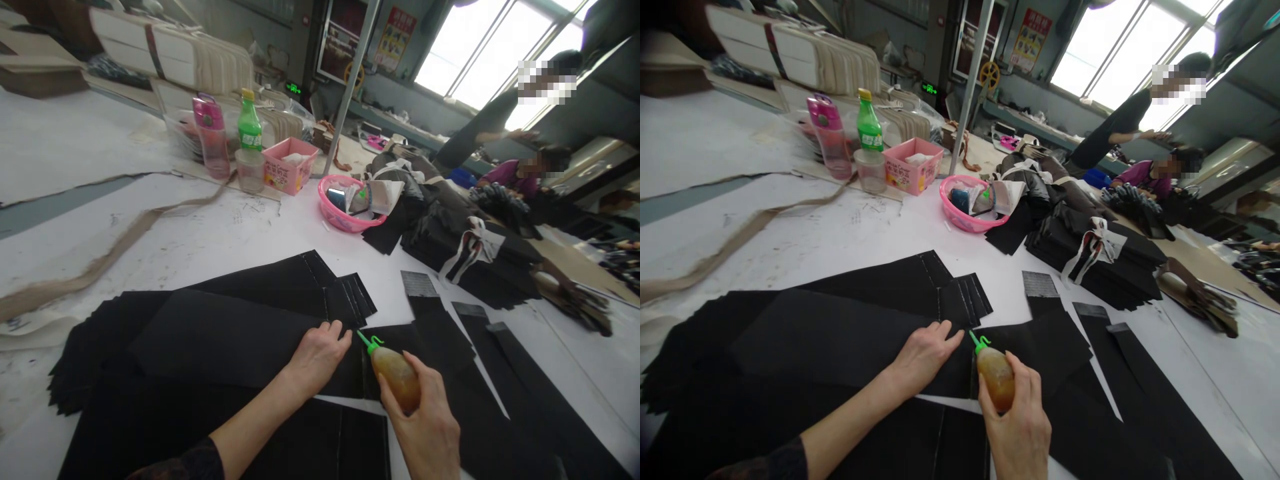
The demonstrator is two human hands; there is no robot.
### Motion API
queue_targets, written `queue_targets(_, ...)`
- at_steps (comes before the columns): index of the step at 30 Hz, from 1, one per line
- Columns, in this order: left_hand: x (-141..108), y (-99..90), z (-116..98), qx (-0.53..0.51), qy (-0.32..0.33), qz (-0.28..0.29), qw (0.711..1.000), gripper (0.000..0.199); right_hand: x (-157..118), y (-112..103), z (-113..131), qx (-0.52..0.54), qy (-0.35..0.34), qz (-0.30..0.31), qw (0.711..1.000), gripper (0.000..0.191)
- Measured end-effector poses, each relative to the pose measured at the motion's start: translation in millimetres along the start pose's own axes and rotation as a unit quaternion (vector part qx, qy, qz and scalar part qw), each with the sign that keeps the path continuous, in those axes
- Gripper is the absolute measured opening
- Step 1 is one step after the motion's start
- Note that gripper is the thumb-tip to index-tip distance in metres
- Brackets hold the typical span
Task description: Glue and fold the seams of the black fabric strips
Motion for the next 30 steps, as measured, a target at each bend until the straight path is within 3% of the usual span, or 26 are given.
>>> queue_targets(30, -0.2, 1.3, 0.3, 0.009, 0.004, 0.001, 1.0, 0.033, 8.8, 2.1, 4.9, -0.012, -0.013, 0.013, 1.0, 0.048)
Point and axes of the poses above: each hand's wrist, its own x-axis towards the middle knuckle, its own y-axis out of the palm, z = x × y, the point moved 3 cm from there along x, towards the middle knuckle, and after that the axes turned 2 degrees about -z, right-handed, at the moved point
